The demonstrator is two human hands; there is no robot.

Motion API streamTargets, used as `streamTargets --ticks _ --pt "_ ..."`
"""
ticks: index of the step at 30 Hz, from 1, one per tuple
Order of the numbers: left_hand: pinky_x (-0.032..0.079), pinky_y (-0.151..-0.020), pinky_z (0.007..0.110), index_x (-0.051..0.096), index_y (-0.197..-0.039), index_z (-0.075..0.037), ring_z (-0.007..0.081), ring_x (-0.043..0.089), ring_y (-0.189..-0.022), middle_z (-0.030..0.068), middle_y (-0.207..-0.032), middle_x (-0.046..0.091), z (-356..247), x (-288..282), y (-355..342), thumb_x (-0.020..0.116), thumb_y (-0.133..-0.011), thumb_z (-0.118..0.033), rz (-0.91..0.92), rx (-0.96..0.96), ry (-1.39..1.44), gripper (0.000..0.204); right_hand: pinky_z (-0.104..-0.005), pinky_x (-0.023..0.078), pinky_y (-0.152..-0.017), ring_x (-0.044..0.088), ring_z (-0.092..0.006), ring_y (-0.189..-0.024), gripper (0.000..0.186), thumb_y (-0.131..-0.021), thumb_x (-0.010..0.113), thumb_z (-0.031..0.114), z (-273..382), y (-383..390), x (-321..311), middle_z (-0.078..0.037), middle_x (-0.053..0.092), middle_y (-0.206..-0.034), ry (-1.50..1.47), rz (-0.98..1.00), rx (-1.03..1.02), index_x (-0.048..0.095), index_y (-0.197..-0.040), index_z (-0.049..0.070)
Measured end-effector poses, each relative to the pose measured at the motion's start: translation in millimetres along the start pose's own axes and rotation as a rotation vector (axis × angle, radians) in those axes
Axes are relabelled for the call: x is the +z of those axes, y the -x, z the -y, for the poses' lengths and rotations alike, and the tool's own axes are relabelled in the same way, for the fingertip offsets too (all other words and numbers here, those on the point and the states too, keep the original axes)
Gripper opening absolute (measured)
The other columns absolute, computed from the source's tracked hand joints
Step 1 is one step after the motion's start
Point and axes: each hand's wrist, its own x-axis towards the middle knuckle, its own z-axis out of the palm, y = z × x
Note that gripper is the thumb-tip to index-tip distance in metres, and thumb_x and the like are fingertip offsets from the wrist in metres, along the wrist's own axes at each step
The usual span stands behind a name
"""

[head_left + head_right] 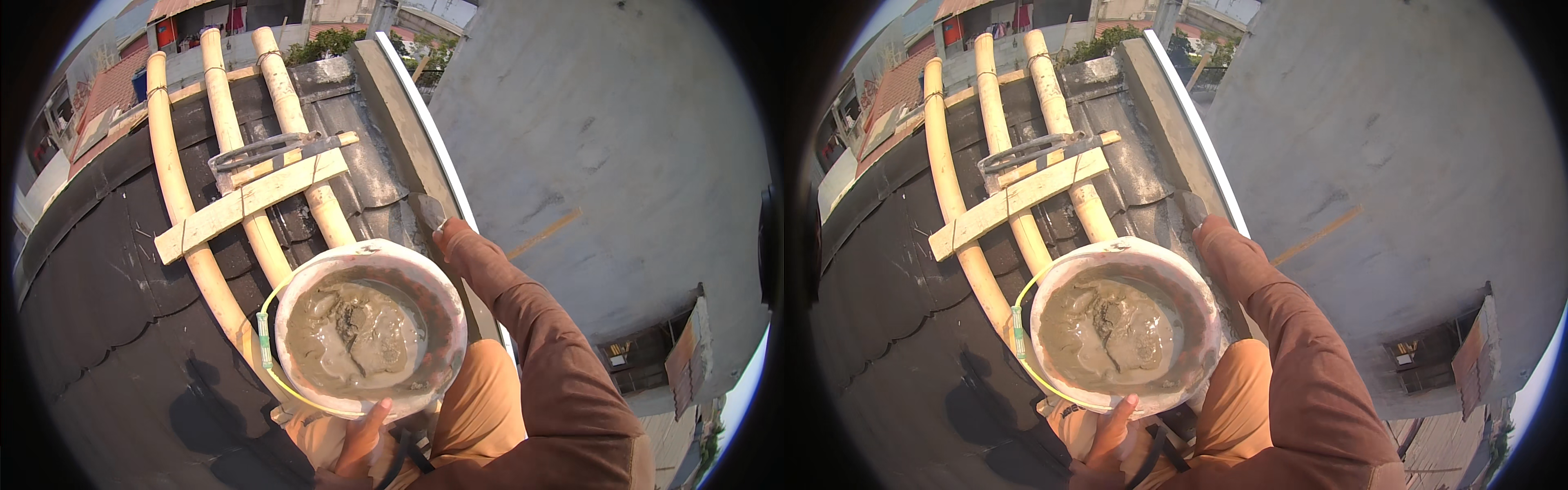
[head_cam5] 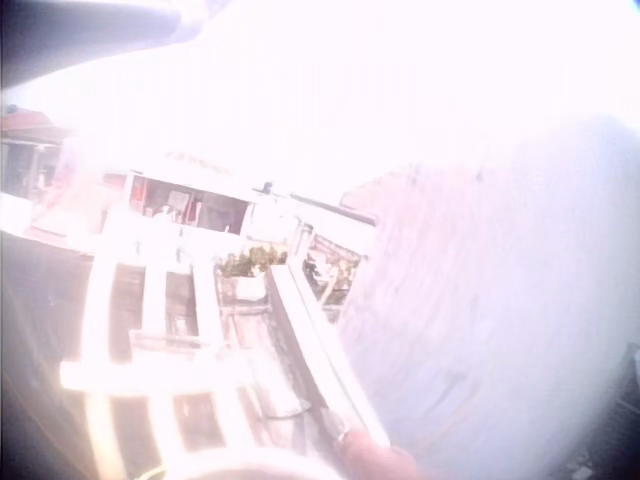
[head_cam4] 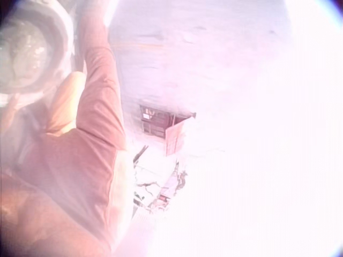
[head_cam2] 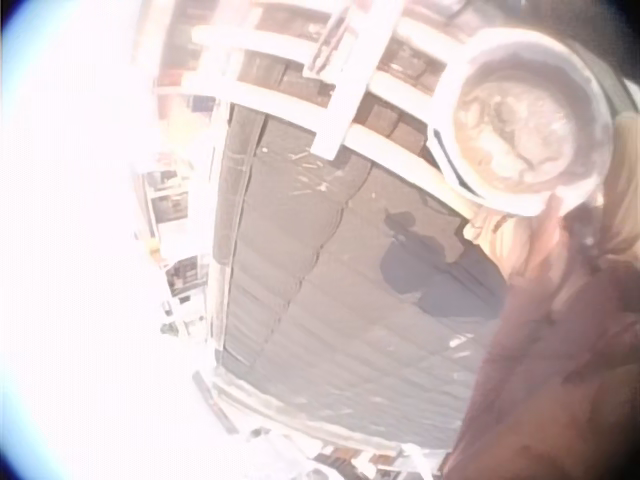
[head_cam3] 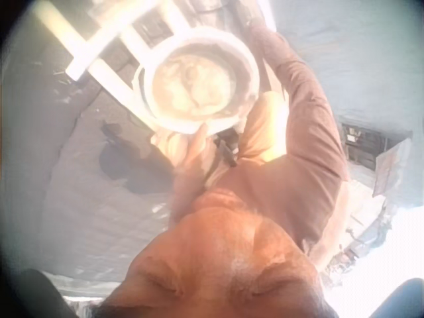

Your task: The person scoops mortar from a bucket with a trowel and applies it to the seam of a roof ridge, smoothing it down along the white trim.

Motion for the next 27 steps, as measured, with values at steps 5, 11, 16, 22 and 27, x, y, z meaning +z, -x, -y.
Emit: streamTargets --ticks 5,11,16,22,27 --pt "0.05 -0.089 0.03 0.061 -0.129 0.002 0.0189 0.063 -0.107 0.0108 -0.12 0.067 -5.8 26.1 3.0 0.07 -0.098 -0.021 0.026 0.052 0.085 0.04 -0.0443 0.061 -0.079 0.078 -0.0311 -0.083 0.039 -0.097 0.064 0.033 -36.0 -19.6 1.6 -0.017 0.077 -0.089 0.13 0.145 0.118 0.071 -0.113 -0.001" --pt "0.048 -0.098 0.037 0.05 -0.14 0.002 0.022 0.06 -0.118 0.0131 -0.13 0.061 -9.5 -14.7 23.4 0.066 -0.1 -0.021 -0.033 -0.047 -0.307 0.049 -0.0373 0.052 -0.056 0.066 -0.0198 -0.058 0.036 -0.098 0.071 0.034 -103.1 103.5 33.4 -0.008 0.067 -0.067 -0.522 0.155 -0.055 0.069 -0.089 0.0" --pt "0.046 -0.103 0.042 0.043 -0.146 0.001 0.024 0.056 -0.126 0.0142 -0.138 0.056 -51.9 -53.3 32.0 0.062 -0.1 -0.02 -0.209 0.195 -0.458 0.054 -0.0308 0.049 -0.053 0.061 -0.0146 -0.057 0.038 -0.101 0.068 0.037 -110.7 150.6 41.5 -0.007 0.063 -0.075 -1.284 0.185 -0.172 0.064 -0.092 0.0" --pt "0.044 -0.109 0.045 0.038 -0.151 0.002 0.025 0.05 -0.135 0.0151 -0.143 0.052 -92.1 -91.3 17.8 0.059 -0.102 -0.022 -0.563 0.536 -0.529 0.058 -0.0284 0.049 -0.066 0.059 -0.0096 -0.073 0.034 -0.102 0.067 0.035 -102.4 165.9 52.6 -0.006 0.066 -0.084 -1.512 0.134 -0.411 0.065 -0.094 0.002" --pt "0.046 -0.108 0.041 0.049 -0.146 -0.001 0.0269 0.056 -0.133 0.0157 -0.136 0.062 -71.5 -172.8 -76.7 0.068 -0.097 -0.034 -0.666 0.446 -1.065 0.062 -0.0334 0.048 -0.077 0.057 -0.0129 -0.085 0.03 -0.097 0.072 0.03 -91.0 164.0 75.7 -0.007 0.066 -0.088 -1.506 0.01 -0.572 0.067 -0.099 0.0"
